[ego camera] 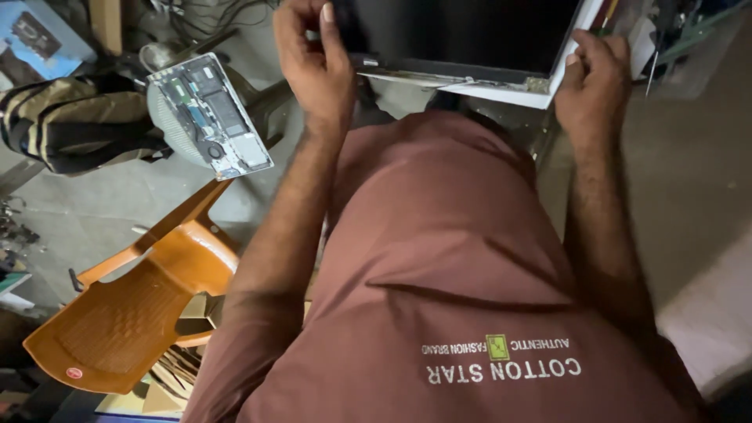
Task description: The person manipulates the internal wiring and components of a laptop screen assembly using a screwdriver. They handle the screen panel, cables, and small screws while working on a cluttered workbench.
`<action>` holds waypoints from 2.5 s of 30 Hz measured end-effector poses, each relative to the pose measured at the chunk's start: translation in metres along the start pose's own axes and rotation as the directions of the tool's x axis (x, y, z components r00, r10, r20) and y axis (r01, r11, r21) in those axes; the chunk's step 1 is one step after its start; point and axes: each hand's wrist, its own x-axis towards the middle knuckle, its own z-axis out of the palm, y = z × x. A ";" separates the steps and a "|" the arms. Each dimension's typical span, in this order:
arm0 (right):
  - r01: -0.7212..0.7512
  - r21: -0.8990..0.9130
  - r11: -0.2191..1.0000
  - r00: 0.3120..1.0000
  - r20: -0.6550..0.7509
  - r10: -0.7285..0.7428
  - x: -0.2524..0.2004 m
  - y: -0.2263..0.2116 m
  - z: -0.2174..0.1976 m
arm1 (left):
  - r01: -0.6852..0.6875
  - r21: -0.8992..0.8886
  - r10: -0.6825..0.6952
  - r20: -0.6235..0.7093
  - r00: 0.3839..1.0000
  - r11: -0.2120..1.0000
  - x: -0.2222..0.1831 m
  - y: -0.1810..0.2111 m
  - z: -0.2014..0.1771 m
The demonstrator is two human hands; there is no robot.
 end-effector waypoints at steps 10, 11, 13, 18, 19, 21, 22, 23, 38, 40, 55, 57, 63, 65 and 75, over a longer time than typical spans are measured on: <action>-0.115 0.115 0.987 0.993 0.017 0.114 0.019 0.007 0.014 | 0.343 0.179 -0.375 0.190 0.907 0.922 0.030 -0.082 0.008; -0.136 0.109 0.985 0.991 0.024 0.134 0.018 0.007 0.014 | 0.330 0.165 -0.358 0.181 0.916 0.929 0.028 -0.085 0.009; -0.149 0.122 0.981 0.989 0.011 0.148 0.018 0.006 0.018 | 0.301 0.135 -0.321 0.164 0.933 0.944 0.024 -0.088 0.013; -0.214 0.140 0.967 0.977 0.056 0.208 0.021 0.008 0.017 | 0.250 0.060 -0.255 0.096 0.962 0.966 0.002 -0.076 0.009; -0.196 0.135 0.971 0.980 0.050 0.190 0.020 0.008 0.017 | 0.249 0.004 -0.248 0.084 0.965 0.969 -0.001 -0.072 0.008; -0.154 0.129 0.980 0.988 0.042 0.149 0.020 0.008 0.016 | 0.287 0.000 -0.286 0.046 0.957 0.958 -0.007 -0.066 0.001; -0.130 0.129 0.983 0.991 0.041 0.125 0.021 0.009 0.016 | 0.308 -0.001 -0.308 0.028 0.951 0.951 -0.009 -0.065 -0.002; -0.107 0.133 0.985 0.994 0.044 0.102 0.020 0.008 0.018 | 0.289 -0.019 -0.289 0.019 0.957 0.957 -0.009 -0.066 -0.005; 0.066 0.182 0.981 0.992 0.091 -0.084 0.033 -0.002 0.027 | 0.169 -0.017 -0.170 -0.063 0.983 0.985 -0.011 -0.116 -0.030; 0.131 0.124 0.984 0.984 0.101 -0.144 0.034 -0.002 0.020 | 0.170 -0.082 -0.177 -0.086 0.980 0.982 -0.010 -0.122 -0.026; -0.141 0.155 0.978 0.958 0.270 0.095 0.031 -0.028 -0.003 | 0.246 -0.195 -0.235 0.078 0.969 0.949 -0.014 -0.105 -0.044; -0.137 0.030 0.990 0.953 0.277 0.124 0.030 -0.023 0.002 | 0.229 -0.213 -0.212 0.096 0.972 0.950 -0.018 -0.102 -0.044; 0.025 -0.121 0.992 0.967 0.256 0.007 0.030 -0.011 0.013 | 0.244 -0.117 -0.240 0.052 0.969 0.963 -0.033 -0.117 -0.035; 0.019 -0.100 0.995 0.964 0.266 0.008 0.031 -0.012 0.015 | 0.292 -0.063 -0.290 0.032 0.956 0.954 -0.036 -0.126 -0.033; -0.112 -0.104 0.988 0.951 0.277 0.137 0.036 -0.019 0.013 | 0.193 -0.091 -0.191 0.031 0.981 0.977 -0.030 -0.105 -0.032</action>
